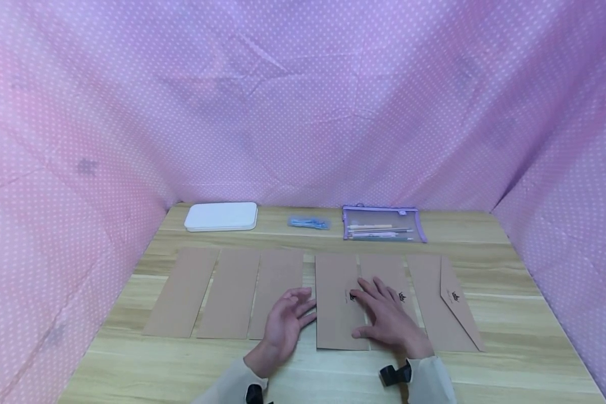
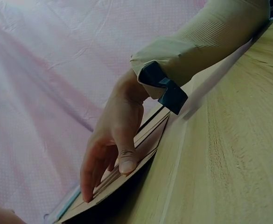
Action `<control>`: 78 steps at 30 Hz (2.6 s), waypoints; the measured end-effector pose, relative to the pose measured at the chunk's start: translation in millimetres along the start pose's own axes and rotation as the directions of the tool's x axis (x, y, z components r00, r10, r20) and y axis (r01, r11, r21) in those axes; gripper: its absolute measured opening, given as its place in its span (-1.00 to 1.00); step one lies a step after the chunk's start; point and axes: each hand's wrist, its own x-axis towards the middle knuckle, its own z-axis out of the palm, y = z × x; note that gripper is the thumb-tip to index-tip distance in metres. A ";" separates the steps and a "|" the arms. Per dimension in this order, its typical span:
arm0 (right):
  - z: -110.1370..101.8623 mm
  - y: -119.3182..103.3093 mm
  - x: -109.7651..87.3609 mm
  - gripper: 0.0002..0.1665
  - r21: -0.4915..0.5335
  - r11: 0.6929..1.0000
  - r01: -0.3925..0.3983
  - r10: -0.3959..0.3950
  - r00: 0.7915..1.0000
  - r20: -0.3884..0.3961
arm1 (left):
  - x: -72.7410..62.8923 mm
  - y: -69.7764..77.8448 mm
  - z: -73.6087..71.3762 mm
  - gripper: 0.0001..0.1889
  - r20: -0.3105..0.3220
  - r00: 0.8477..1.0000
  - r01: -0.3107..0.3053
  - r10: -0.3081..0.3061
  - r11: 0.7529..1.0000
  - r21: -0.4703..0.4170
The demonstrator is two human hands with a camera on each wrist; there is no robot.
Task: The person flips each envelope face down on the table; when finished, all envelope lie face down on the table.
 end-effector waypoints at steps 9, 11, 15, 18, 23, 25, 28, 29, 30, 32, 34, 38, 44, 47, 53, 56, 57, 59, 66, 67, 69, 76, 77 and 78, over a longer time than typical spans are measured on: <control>0.1 -5.7 0.3 -0.03 0.034 0.999 -0.003 0.003 1.000 -0.006 | -1.0 4.7 0.4 -0.66 0.097 0.995 -0.020 0.018 1.000 0.022; 1.6 -9.6 1.9 -0.04 0.038 0.999 -0.003 0.003 1.000 -0.010 | -1.5 6.3 0.0 -0.66 0.114 0.993 -0.043 0.040 0.999 0.026; 6.0 -18.6 5.7 -0.03 0.057 0.998 0.004 -0.002 1.000 -0.030 | -2.2 9.9 -0.4 -0.68 0.125 0.990 -0.075 0.071 0.997 0.027; 9.3 -25.8 8.5 -0.01 0.104 0.995 0.001 0.004 0.999 -0.047 | -2.5 11.8 -0.5 -0.68 0.144 0.986 -0.090 0.085 0.996 0.029; 17.3 -36.1 13.0 0.02 0.232 0.972 0.035 -0.010 0.994 -0.109 | -3.5 13.9 0.8 -0.64 0.199 0.976 -0.096 0.088 0.995 0.030; 21.0 -38.7 14.3 0.03 0.272 0.960 0.064 -0.025 0.989 -0.146 | -4.0 14.2 1.4 -0.63 0.216 0.972 -0.095 0.087 0.995 0.027; 25.1 -40.8 16.1 0.04 0.324 0.941 0.098 -0.035 0.980 -0.196 | -4.4 14.3 2.0 -0.62 0.236 0.967 -0.101 0.093 0.995 0.022; 25.8 -41.1 16.5 0.04 0.341 0.934 0.104 -0.034 0.978 -0.206 | -4.6 14.7 2.3 -0.62 0.243 0.965 -0.105 0.097 0.994 0.021; 26.2 -41.2 16.9 0.04 0.360 0.926 0.110 -0.033 0.976 -0.215 | -4.9 14.9 2.7 -0.62 0.251 0.963 -0.109 0.102 0.994 0.014; 26.5 -41.2 17.5 0.05 0.398 0.910 0.117 -0.029 0.975 -0.221 | -5.5 15.2 3.5 -0.62 0.268 0.957 -0.115 0.110 0.993 0.005; 26.3 -41.5 17.8 0.06 0.438 0.891 0.124 -0.029 0.976 -0.217 | -6.2 15.4 4.6 -0.62 0.284 0.952 -0.121 0.117 0.993 -0.002; 26.1 -43.6 18.1 0.10 0.518 0.842 0.150 -0.045 0.977 -0.210 | -6.7 14.0 6.7 -0.62 0.327 0.935 -0.140 0.136 0.990 -0.014; 27.6 -49.3 17.2 0.12 0.618 0.761 0.195 -0.084 0.975 -0.205 | -5.5 8.5 7.5 -0.59 0.386 0.907 -0.167 0.165 0.986 -0.030; 28.2 -51.1 16.9 0.10 0.625 0.750 0.216 -0.109 0.973 -0.206 | -4.6 5.0 6.9 -0.59 0.391 0.905 -0.178 0.169 0.984 -0.013; 27.2 -54.4 16.3 0.11 0.637 0.735 0.232 -0.136 0.971 -0.197 | -3.6 -0.3 8.5 -0.60 0.392 0.906 -0.188 0.159 0.982 0.036; 27.9 -55.6 16.3 0.12 0.640 0.734 0.228 -0.134 0.972 -0.192 | -3.6 -3.0 9.6 -0.59 0.412 0.896 -0.205 0.165 0.977 0.057; 28.2 -55.6 16.3 0.11 0.638 0.735 0.230 -0.134 0.972 -0.195 | -3.3 -3.8 9.9 -0.59 0.416 0.895 -0.207 0.161 0.976 0.068; 28.3 -55.4 16.2 0.10 0.627 0.744 0.230 -0.130 0.971 -0.201 | -2.9 -4.9 10.2 -0.58 0.421 0.895 -0.208 0.149 0.973 0.097; 24.2 -52.7 14.7 0.00 0.642 0.746 0.179 -0.081 0.981 -0.179 | -0.3 -8.7 9.1 -0.52 0.353 0.934 -0.129 0.051 0.971 0.200; 23.1 -52.6 14.7 -0.01 0.648 0.742 0.170 -0.075 0.982 -0.172 | 0.1 -9.6 8.7 -0.50 0.339 0.940 -0.114 0.036 0.970 0.214; 20.9 -52.2 14.8 -0.02 0.656 0.740 0.148 -0.059 0.986 -0.156 | 0.5 -11.6 7.9 -0.48 0.314 0.949 -0.084 0.008 0.970 0.229; 10.7 -49.4 15.8 -0.05 0.713 0.698 0.056 0.053 0.990 -0.129 | 1.8 -17.6 7.1 -0.50 0.286 0.957 -0.021 -0.047 0.973 0.230; 9.3 -48.8 15.7 -0.04 0.722 0.691 0.036 0.076 0.990 -0.122 | 2.1 -18.3 7.0 -0.50 0.283 0.958 -0.019 -0.049 0.972 0.233; 8.0 -48.2 15.5 -0.03 0.728 0.685 0.015 0.099 0.989 -0.113 | 2.0 -18.4 7.0 -0.50 0.282 0.958 -0.018 -0.050 0.972 0.235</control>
